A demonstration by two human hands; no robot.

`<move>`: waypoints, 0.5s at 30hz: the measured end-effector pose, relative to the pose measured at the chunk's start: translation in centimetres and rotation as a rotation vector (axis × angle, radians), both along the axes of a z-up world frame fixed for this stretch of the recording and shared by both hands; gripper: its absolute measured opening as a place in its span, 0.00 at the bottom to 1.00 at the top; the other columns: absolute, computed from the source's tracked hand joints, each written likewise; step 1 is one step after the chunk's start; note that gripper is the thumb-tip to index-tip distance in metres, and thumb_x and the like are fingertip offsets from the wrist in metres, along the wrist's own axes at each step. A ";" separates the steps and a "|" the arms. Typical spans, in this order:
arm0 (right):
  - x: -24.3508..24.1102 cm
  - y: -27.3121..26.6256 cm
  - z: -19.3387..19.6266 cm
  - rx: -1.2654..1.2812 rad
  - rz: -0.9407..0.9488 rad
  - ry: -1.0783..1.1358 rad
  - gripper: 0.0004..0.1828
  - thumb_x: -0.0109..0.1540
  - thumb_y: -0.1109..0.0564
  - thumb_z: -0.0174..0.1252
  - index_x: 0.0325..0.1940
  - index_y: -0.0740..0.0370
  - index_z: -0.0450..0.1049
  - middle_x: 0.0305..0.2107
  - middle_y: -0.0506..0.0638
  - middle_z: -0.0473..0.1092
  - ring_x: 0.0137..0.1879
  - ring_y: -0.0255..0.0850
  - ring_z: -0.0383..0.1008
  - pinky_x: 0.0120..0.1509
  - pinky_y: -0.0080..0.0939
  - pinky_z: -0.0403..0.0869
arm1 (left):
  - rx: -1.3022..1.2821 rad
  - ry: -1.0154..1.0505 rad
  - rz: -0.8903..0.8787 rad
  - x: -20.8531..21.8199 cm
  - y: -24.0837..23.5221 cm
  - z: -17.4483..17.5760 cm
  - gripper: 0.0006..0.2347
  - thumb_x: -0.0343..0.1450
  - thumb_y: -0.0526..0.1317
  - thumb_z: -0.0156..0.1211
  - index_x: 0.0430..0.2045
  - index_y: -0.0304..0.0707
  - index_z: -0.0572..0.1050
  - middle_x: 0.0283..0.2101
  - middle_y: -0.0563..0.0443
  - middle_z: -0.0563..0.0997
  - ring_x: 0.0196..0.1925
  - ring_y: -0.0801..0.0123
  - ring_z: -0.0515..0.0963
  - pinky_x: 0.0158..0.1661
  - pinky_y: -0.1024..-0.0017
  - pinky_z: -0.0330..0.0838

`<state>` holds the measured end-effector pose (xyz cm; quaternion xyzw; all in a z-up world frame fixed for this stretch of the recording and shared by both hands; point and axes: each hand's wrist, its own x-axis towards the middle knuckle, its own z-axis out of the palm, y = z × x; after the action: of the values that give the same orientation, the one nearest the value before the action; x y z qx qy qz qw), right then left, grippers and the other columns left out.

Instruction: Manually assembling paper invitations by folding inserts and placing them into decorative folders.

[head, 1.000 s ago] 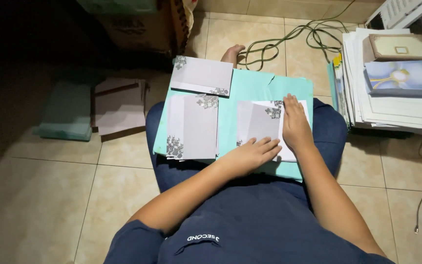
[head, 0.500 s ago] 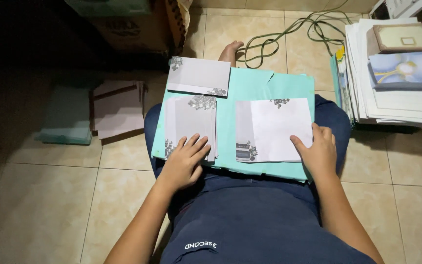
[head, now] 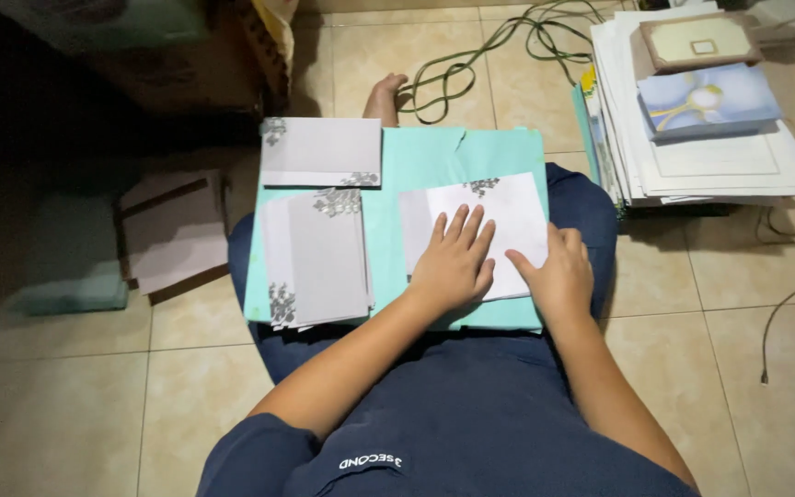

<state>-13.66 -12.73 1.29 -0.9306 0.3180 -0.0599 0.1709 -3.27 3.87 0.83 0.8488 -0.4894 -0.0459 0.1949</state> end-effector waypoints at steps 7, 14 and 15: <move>-0.5 -0.6 0.8 -0.201 0.065 -0.093 0.32 0.56 0.46 0.70 0.62 0.61 0.76 0.47 0.54 0.71 0.53 0.53 0.73 0.56 0.54 0.70 | 0.053 0.047 -0.005 0.4 -0.3 1.1 0.28 0.75 0.51 0.38 0.68 0.32 0.61 0.72 0.35 0.62 0.77 0.48 0.56 0.72 0.47 0.43; 0.7 -0.4 1.1 0.960 0.200 -0.511 0.23 0.70 0.47 0.43 0.61 0.61 0.75 0.50 0.54 0.74 0.52 0.42 0.72 0.53 0.42 0.71 | -0.056 0.061 -0.003 0.9 0.1 0.2 0.26 0.75 0.48 0.44 0.67 0.33 0.64 0.70 0.38 0.65 0.76 0.51 0.58 0.72 0.50 0.44; 1.1 0.0 0.8 1.146 0.223 -0.526 0.31 0.71 0.45 0.34 0.65 0.67 0.71 0.60 0.57 0.71 0.65 0.46 0.69 0.71 0.49 0.67 | -0.111 0.091 0.013 0.8 0.1 0.4 0.24 0.75 0.46 0.46 0.65 0.34 0.66 0.70 0.38 0.67 0.75 0.52 0.60 0.72 0.51 0.44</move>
<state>-12.56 -12.77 2.06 -0.6734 0.1484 -0.0885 0.7188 -2.42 4.00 1.19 0.8368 -0.4763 -0.0561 0.2640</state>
